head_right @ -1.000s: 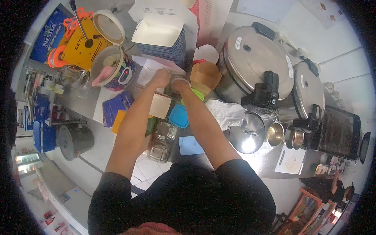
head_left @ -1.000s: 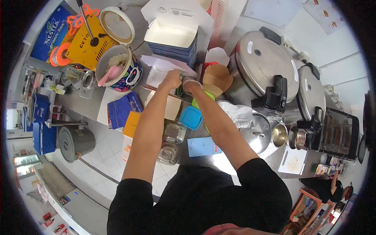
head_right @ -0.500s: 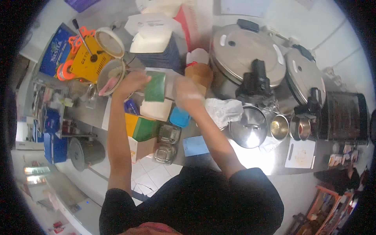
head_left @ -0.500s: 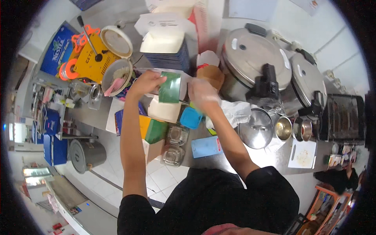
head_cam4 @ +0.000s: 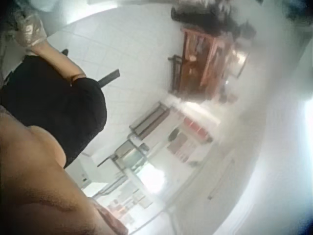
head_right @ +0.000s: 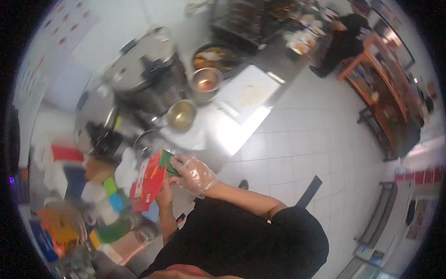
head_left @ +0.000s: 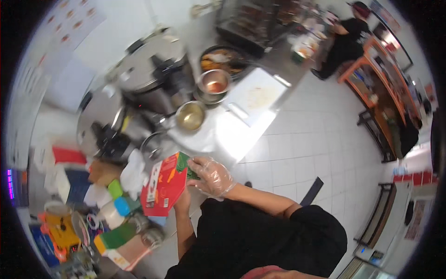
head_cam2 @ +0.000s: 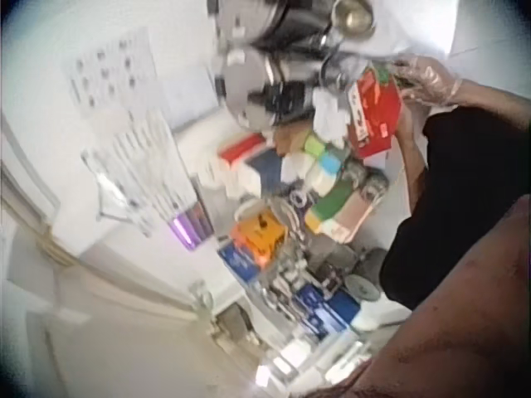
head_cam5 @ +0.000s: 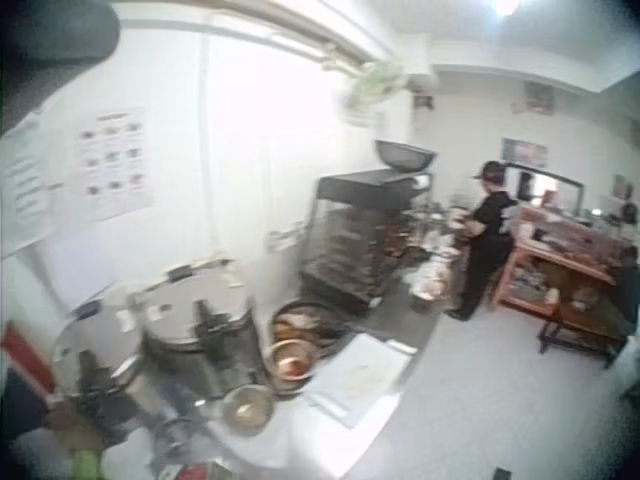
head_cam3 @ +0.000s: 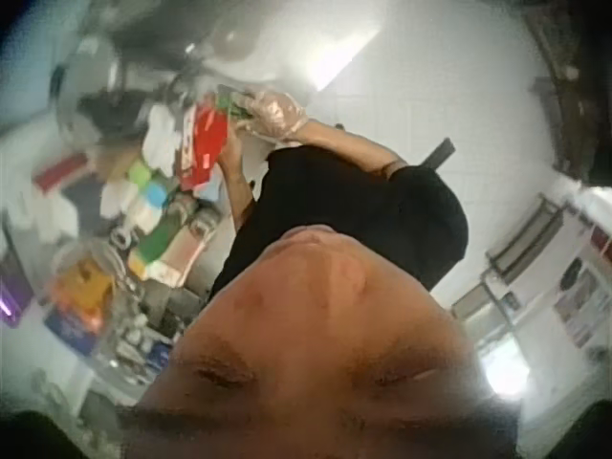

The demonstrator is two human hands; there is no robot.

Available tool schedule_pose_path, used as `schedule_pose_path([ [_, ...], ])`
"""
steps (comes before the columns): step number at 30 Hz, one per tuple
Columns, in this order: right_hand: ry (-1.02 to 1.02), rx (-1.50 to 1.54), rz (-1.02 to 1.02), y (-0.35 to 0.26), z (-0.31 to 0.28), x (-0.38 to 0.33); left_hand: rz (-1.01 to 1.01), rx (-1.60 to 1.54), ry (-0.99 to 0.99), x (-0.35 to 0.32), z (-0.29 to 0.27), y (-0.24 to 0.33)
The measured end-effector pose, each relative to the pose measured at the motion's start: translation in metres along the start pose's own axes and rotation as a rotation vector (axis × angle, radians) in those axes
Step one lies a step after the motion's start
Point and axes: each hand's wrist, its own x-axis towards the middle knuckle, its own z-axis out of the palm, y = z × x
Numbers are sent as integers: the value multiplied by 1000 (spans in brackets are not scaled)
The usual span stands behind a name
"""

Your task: The person places items of food and sauce into paper boxes, takes bread from a cooker, and uses a knife to cut bread on a cutting board.

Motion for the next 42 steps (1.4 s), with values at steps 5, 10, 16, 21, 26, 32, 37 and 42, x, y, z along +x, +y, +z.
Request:
schedule_pose_path([
  [5, 41, 83, 296, 123, -129, -77, -82, -226, -407, -11, 176, 35],
  [10, 300, -124, 330, 214, -196, -98, 418, 25, -447, 7, 329, 50],
  [16, 182, -298, 445, 345, -285, -71, 689, 199, -552, 65, 480, 122],
  [21, -57, -331, 607, 468, -374, -25, 680, 192, -663, 128, 598, 173],
  [26, -97, -289, 502, 533, -471, 63, 837, 26, -404, 198, 658, 262],
  [32, -357, -419, 143, 648, -522, 173, 502, 126, -207, 285, 741, 281],
  [37, -529, -414, 255, 734, -541, 247, 20, -126, -183, 307, 772, 336],
  [42, -623, -389, 58, 837, -562, 255, -142, 112, -52, 324, 885, 303],
])
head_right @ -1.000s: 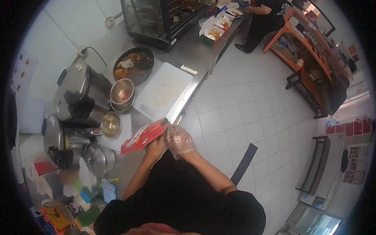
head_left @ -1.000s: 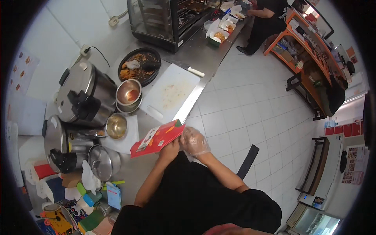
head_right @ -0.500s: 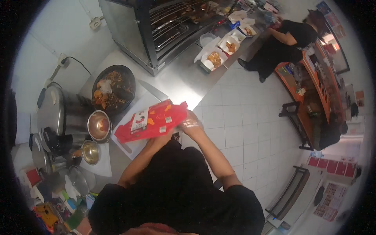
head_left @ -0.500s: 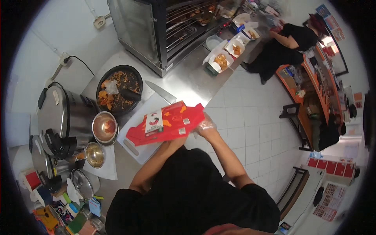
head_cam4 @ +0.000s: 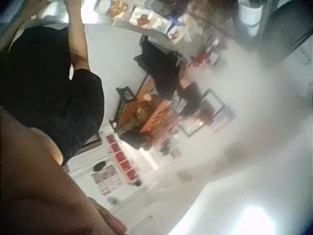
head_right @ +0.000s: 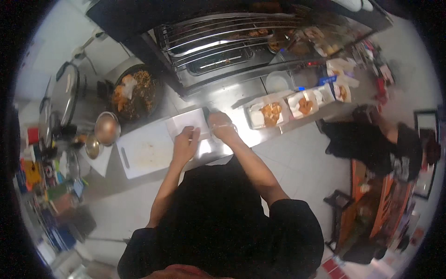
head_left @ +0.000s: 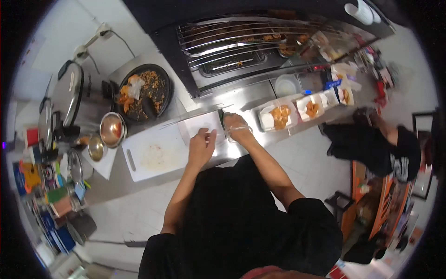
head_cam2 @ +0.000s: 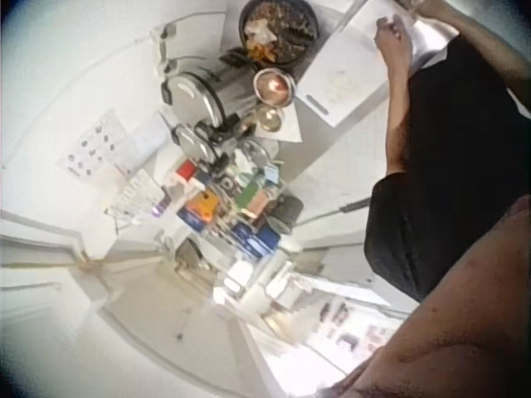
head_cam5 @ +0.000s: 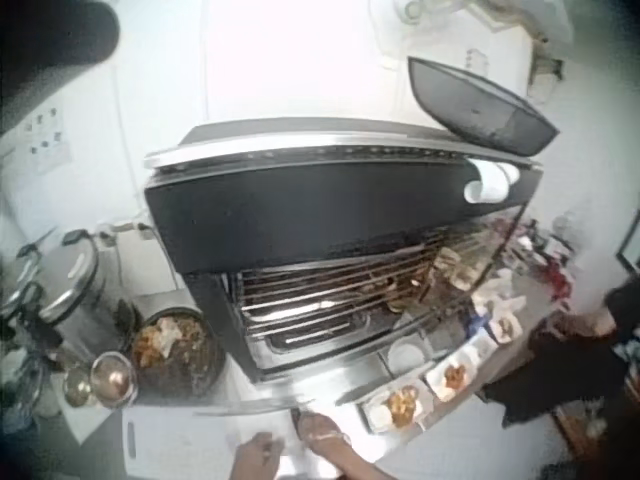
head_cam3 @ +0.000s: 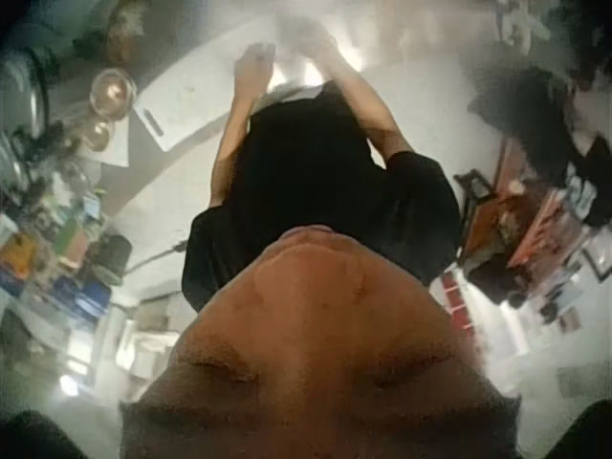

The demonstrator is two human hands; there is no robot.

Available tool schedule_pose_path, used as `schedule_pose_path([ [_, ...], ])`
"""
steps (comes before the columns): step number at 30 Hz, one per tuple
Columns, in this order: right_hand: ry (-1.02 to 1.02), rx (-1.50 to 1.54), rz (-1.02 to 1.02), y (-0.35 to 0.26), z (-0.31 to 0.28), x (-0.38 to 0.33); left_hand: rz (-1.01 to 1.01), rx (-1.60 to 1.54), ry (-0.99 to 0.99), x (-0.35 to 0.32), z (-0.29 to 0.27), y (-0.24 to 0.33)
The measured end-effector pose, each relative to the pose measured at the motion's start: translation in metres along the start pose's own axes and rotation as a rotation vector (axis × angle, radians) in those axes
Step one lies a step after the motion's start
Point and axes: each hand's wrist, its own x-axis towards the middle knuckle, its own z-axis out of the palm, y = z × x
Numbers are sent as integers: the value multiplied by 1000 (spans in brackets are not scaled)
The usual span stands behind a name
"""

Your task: The person places items of food and sauce into paper boxes, takes bread from a cooker, and uses a knife to cut bread on a cutting board.

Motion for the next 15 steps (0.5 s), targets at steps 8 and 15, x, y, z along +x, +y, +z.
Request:
schedule_pose_path([
  [8, -234, 105, -50, 55, -19, -26, -143, 266, 138, 15, 131, 32],
  [15, -116, 67, -275, 111, 32, 32, -209, 363, 434, -30, 82, 117],
])
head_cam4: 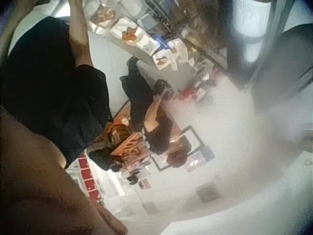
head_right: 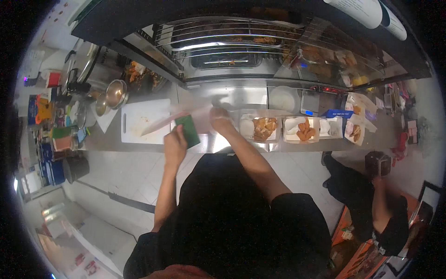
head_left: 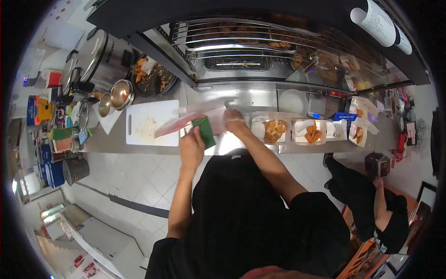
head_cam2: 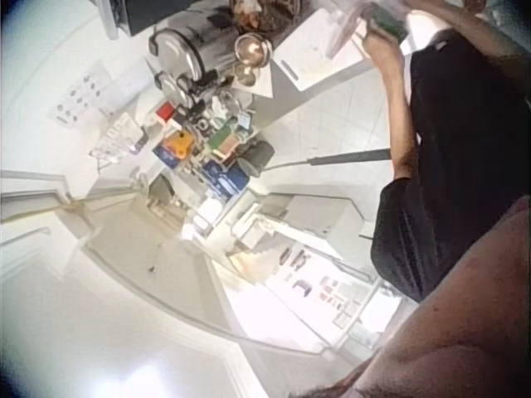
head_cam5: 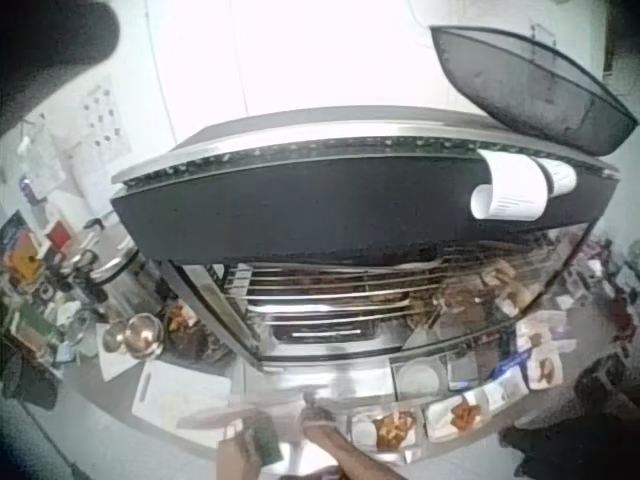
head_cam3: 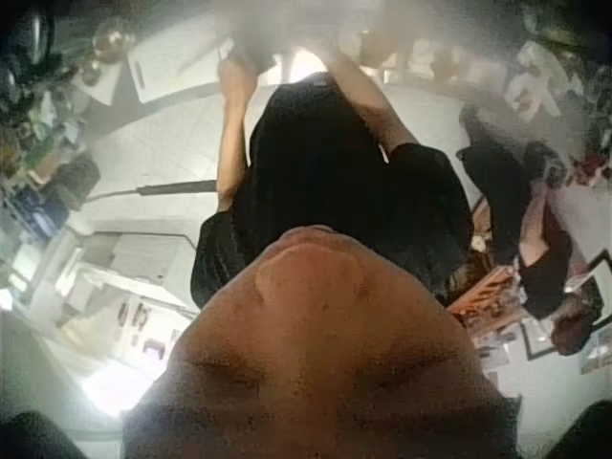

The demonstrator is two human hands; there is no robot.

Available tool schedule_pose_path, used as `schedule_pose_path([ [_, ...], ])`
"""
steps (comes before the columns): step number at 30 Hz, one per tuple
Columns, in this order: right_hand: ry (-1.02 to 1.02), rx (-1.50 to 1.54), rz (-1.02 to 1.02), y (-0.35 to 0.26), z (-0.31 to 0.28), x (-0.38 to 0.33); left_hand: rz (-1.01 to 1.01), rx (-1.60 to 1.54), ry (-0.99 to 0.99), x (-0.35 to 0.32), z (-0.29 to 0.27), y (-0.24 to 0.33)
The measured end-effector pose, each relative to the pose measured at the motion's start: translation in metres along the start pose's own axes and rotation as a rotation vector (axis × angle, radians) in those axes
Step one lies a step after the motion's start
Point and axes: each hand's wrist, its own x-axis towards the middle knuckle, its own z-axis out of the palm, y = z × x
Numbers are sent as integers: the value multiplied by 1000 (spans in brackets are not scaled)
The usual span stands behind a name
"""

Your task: The person places items of food and sauce into paper boxes, takes bread from a cooker, and uses a knife to cut bread on a cutting board.

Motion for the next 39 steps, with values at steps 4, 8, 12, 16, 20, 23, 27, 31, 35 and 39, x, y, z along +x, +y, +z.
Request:
schedule_pose_path([
  [4, 65, -333, 16, 37, 60, 49, 15, 25, -190, -20, -52, 19],
  [8, 45, -338, 145, 63, 83, 100, 188, 170, -311, -29, 9, -3],
  [12, 80, 142, 173, -29, -63, 19, 239, 278, -295, -49, 110, -65],
  [16, -51, 147, 139, -21, -107, -53, 228, 208, -349, -31, 160, -55],
  [20, -125, 188, 235, -29, -141, -115, 223, 262, -329, -16, 184, -59],
  [23, -17, 195, 198, -6, -131, -135, 272, 306, -226, -8, 172, -26],
  [27, 56, 269, 70, 16, -143, -164, 232, 218, -108, -10, 154, -22],
  [31, -247, 1439, 330, 44, -125, -172, 141, 159, -67, -27, 117, -24],
  [35, -268, 1443, 175, 30, -129, -180, 6, 105, -75, -66, 74, -53],
  [39, -357, 1651, 11, 1, -101, -162, -398, -305, -157, -97, 36, -46],
])
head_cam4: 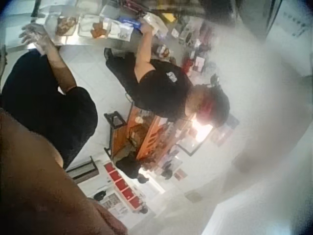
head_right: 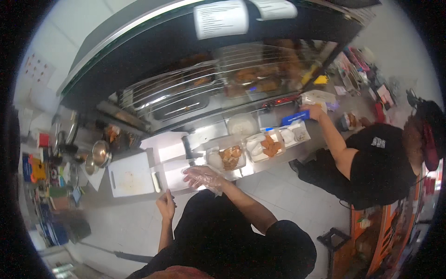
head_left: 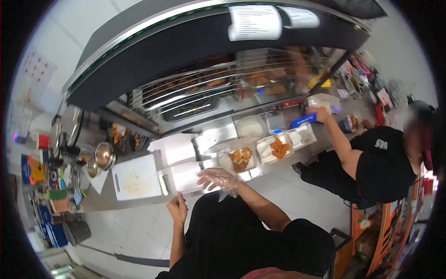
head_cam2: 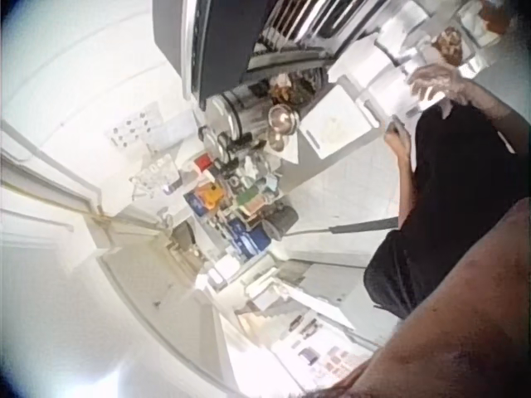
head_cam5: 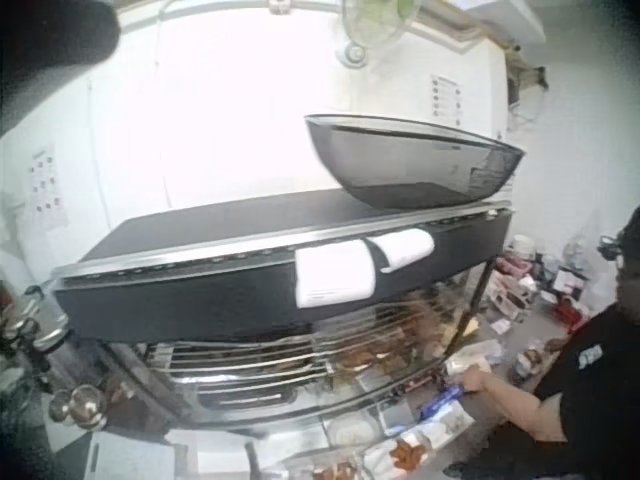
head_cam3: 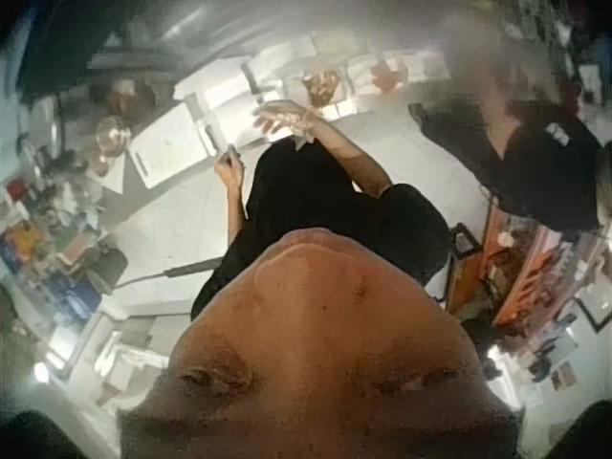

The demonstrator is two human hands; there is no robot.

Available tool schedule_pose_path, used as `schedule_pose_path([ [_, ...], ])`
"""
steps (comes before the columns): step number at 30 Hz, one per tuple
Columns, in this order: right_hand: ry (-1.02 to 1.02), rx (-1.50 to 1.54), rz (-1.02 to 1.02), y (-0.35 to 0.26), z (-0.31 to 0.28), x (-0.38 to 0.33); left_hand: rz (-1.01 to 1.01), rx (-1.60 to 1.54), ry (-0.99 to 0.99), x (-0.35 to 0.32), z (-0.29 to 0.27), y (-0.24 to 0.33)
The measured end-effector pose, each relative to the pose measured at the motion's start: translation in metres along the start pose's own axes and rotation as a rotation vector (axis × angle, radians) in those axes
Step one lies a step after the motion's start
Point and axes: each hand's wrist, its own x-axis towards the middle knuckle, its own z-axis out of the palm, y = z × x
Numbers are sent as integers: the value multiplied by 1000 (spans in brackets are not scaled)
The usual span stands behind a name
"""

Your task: The person places items of food and sauce into paper boxes, takes bread from a cooker, and uses a knife to cut bread on a cutting board.

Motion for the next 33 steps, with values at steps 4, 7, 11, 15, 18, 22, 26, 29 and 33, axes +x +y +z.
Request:
schedule_pose_path([
  [4, 27, 151, -140, 40, 64, 46, 448, -101, 87, -47, -33, 9],
  [7, 115, 89, -198, 62, 135, 84, 789, -97, 257, -63, -60, 40],
  [11, 31, 156, -150, 99, 224, 136, 702, -167, 301, -58, -112, -28],
  [15, 7, 86, -112, 152, 315, 196, 692, -154, 471, -64, -199, -51],
  [18, -32, 121, -52, 191, 363, 240, 602, -219, 490, -53, -243, -101],
  [22, -11, 140, 32, 211, 412, 299, 620, -229, 533, -25, -302, -134],
  [26, 27, 51, 10, 217, 428, 356, 572, -267, 419, 5, -348, -143],
  [29, 73, 56, -38, 226, 431, 393, 543, -233, 225, 41, -380, -159],
  [33, 185, -58, -6, 234, 423, 453, 362, -297, -148, 108, -445, -171],
])
